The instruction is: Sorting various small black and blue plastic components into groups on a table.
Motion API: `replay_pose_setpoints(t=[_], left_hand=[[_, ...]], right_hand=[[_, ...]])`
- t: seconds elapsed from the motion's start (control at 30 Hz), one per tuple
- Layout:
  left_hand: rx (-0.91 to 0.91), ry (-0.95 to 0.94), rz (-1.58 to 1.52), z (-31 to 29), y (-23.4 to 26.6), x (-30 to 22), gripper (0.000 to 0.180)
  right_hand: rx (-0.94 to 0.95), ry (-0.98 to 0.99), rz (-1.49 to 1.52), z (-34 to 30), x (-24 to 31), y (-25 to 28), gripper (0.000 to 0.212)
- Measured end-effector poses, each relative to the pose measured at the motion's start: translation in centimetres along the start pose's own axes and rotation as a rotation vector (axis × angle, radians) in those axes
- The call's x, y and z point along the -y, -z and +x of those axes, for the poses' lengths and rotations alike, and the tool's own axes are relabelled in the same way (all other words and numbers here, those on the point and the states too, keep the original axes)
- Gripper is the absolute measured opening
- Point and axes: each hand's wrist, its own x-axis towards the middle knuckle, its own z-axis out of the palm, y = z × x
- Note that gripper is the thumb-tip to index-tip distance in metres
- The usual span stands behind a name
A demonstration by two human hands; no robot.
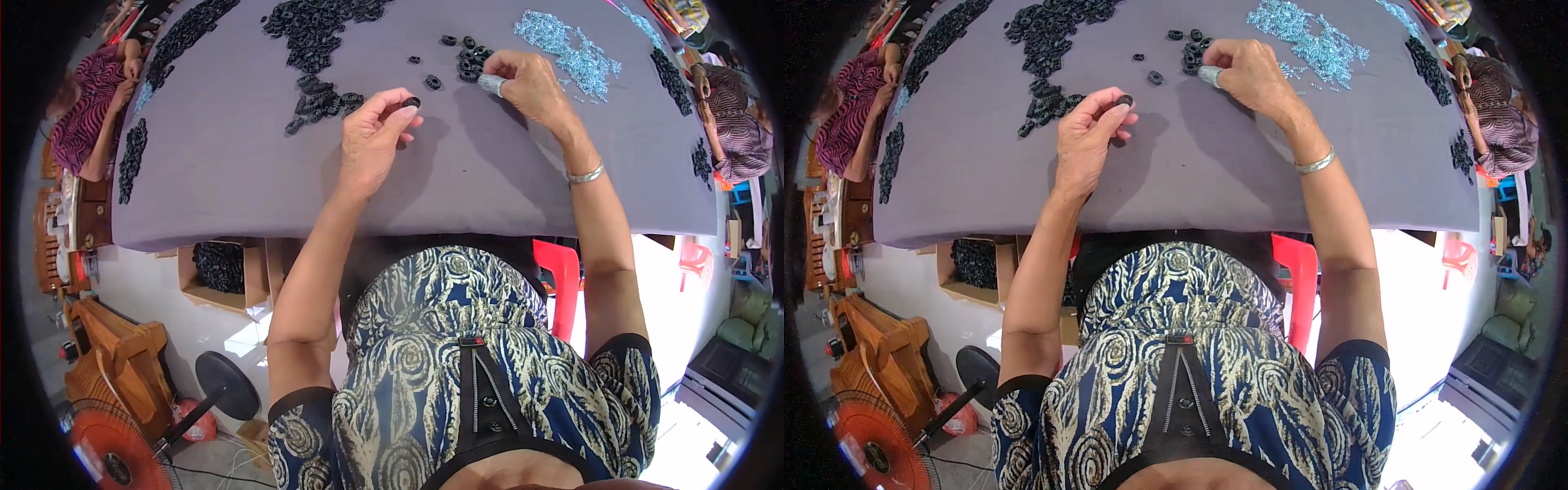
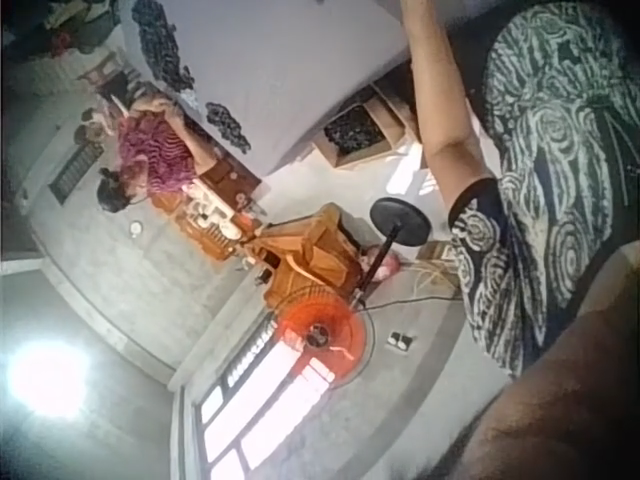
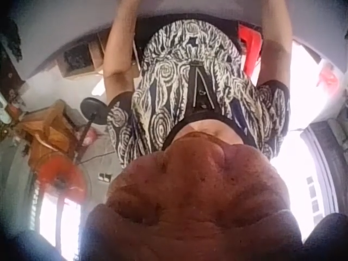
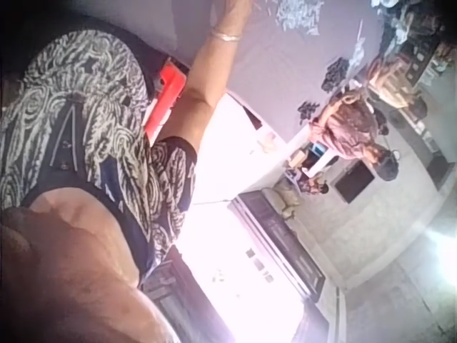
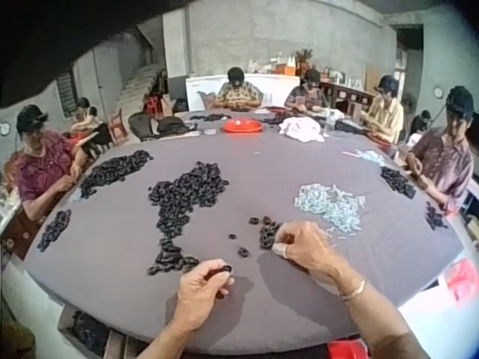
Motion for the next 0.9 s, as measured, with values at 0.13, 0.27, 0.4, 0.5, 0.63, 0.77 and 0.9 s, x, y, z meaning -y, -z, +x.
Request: replay_pose_setpoints(t=[0.13, 0.27, 0.4, 0.5, 0.63, 0.77, 0.9], left_hand=[[-0.011, -0.015, -0.039, 0.0, 0.1, 0.1, 0.019], [-0.009, -0.060, -0.039, 0.0, -0.1, 0.1, 0.019], [-0.016, -0.054, -0.054, 0.0, -0.3, 0.0, 0.019], [-0.021, -0.055, -0.049, 0.0, -0.3, -0.1, 0.019], [-0.035, -0.077, -0.070, 0.1, -0.2, 0.4, 0.019], [-0.075, -0.076, -0.124, 0.2, -0.2, 0.6, 0.018], [-0.140, -0.058, -0.177, 0.4, 0.0, 0.7, 0.016]], right_hand=[[0.084, 0.056, 0.592, -0.5, 2.7, -2.0, 0.010], [0.019, 0.050, 0.647, -0.8, 4.8, -4.5, 0.006], [0.000, 0.111, 0.546, -0.8, 4.8, -5.6, 0.006], [-0.011, 0.089, 0.519, -1.0, 4.8, -5.9, 0.007], [-0.116, 0.148, 0.468, -1.6, 5.4, -6.6, 0.011], [-0.196, 0.283, 0.358, -2.7, 6.3, -7.0, 0.012], [-0.078, 0.317, 0.335, -2.8, 6.4, -6.7, 0.020]])
